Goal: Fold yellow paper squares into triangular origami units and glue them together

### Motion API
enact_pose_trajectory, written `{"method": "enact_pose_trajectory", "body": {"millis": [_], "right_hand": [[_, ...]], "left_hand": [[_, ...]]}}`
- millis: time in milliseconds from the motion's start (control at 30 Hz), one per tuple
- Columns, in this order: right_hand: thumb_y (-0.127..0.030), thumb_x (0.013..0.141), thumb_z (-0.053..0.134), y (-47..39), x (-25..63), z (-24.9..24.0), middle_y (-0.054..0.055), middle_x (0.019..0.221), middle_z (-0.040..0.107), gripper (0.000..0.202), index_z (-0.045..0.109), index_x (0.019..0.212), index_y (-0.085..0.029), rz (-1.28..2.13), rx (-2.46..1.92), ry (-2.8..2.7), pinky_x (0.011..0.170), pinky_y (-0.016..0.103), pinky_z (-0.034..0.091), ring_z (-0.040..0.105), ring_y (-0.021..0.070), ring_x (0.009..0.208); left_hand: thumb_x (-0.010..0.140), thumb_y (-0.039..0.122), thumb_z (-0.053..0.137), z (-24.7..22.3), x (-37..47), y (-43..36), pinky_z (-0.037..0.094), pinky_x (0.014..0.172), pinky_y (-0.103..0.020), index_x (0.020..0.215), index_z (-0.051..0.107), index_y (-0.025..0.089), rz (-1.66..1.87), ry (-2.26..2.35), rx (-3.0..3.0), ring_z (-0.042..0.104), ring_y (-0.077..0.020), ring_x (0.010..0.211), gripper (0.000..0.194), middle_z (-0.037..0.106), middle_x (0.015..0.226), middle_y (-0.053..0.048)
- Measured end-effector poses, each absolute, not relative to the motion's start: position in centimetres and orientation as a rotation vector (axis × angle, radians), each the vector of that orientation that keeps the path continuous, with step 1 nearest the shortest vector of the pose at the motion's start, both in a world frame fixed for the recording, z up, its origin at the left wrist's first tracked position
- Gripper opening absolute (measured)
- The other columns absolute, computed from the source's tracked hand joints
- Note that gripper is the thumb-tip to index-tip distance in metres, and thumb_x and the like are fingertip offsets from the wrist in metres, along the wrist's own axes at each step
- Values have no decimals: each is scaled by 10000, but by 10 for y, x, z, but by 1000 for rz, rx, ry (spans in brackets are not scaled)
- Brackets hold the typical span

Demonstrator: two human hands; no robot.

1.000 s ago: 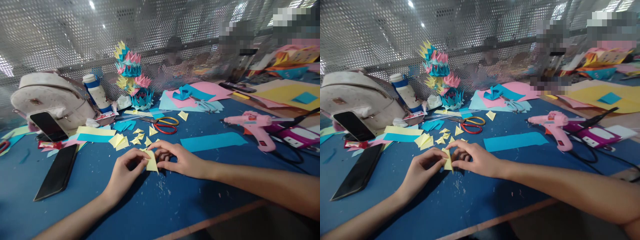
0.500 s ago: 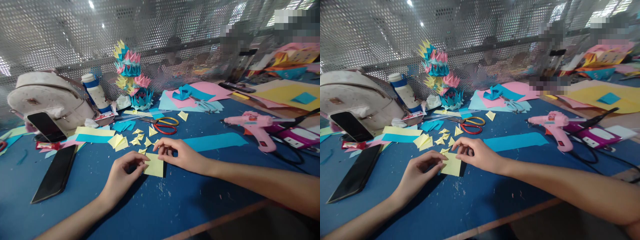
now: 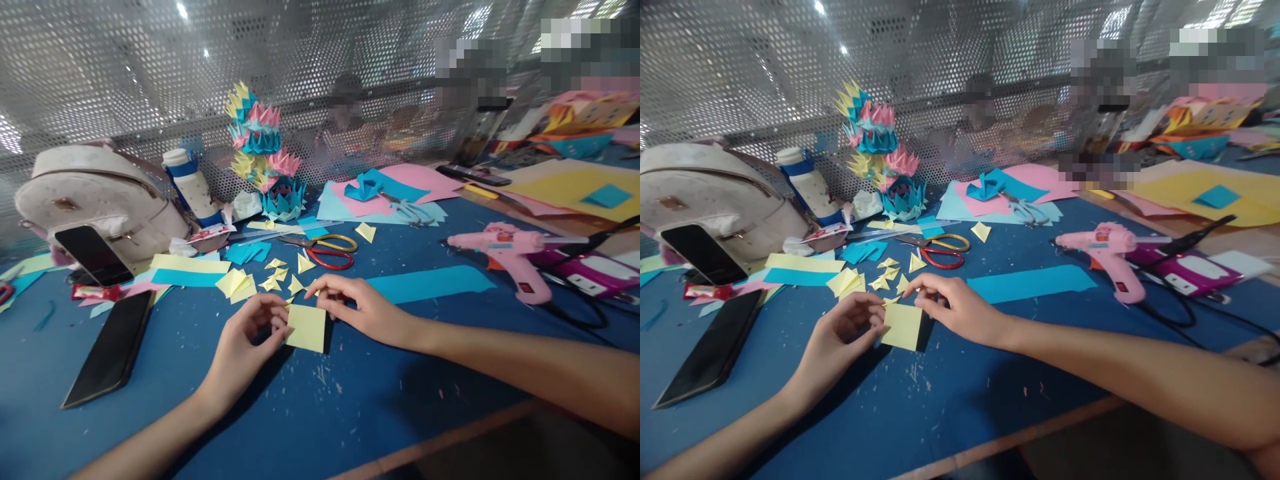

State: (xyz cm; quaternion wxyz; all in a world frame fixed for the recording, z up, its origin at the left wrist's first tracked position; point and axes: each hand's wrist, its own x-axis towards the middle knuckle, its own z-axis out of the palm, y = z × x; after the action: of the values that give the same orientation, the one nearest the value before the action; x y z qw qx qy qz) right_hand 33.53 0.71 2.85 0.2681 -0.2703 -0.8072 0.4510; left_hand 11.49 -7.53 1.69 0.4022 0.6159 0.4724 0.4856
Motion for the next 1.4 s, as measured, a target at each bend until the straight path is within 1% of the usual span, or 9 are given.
{"method": "enact_pose_trajectory", "body": {"millis": [167,267,400,600,733,833,1000,1133,1400], "right_hand": [[-341,969,546,8,335,31,16,850,631,239,635,1133,-192,1219,-729,-2158,591,245,401,534,119,703],[-340,914,633,7,334,30,9,816,636,206,657,1030,-172,1197,-710,-2210,574,236,391,498,106,654],[-314,935,593,7,334,30,6,777,607,175,666,893,-161,1116,-693,-2255,572,232,382,467,100,636],[-261,942,588,10,336,28,13,809,634,148,714,944,-184,904,-738,-2444,603,236,378,505,108,658],[-226,933,619,10,336,24,2,826,665,92,704,914,-196,672,-687,-2522,672,247,388,558,130,759],[-257,955,617,9,338,23,-2,822,678,130,672,861,-185,498,-556,-2554,685,249,394,564,133,777],[-287,1004,554,9,344,25,25,1015,731,168,688,1015,-187,302,-209,-2686,819,293,450,625,158,920],[-275,1006,553,12,346,27,67,1134,719,209,693,1110,-161,261,-77,-2720,845,312,498,638,172,1020],[-273,1020,520,12,344,26,84,1133,724,249,701,1131,-142,282,6,-2713,903,312,553,645,158,1020]], "left_hand": [[869,185,639,16,115,-75,543,692,-212,1069,577,172,1228,1214,1610,612,-96,725,209,639,861,-15],[881,170,624,18,118,-79,554,682,-226,1089,558,164,1218,1222,1676,623,-109,728,218,642,859,-24],[921,157,584,21,119,-88,572,694,-246,1134,545,175,1151,1192,1840,653,-128,751,217,658,875,-33],[966,185,585,20,105,-91,503,818,-351,1178,663,268,935,1147,2253,615,-197,926,240,680,1041,-48],[1023,227,485,19,103,-92,491,804,-408,1252,620,187,611,1161,2719,583,-252,954,268,653,1153,-100],[1039,213,431,20,104,-94,494,847,-418,1283,586,135,550,1153,2852,575,-266,1024,300,633,1231,-120],[1044,203,413,20,104,-95,501,884,-433,1286,589,113,560,1152,2881,584,-275,1069,313,650,1231,-120],[1041,191,411,19,102,-95,514,888,-441,1286,598,106,588,1139,2880,603,-276,1058,320,665,1212,-128],[1021,148,451,19,101,-97,526,892,-418,1191,658,96,713,1134,2874,642,-258,1027,273,696,1131,-127]]}}
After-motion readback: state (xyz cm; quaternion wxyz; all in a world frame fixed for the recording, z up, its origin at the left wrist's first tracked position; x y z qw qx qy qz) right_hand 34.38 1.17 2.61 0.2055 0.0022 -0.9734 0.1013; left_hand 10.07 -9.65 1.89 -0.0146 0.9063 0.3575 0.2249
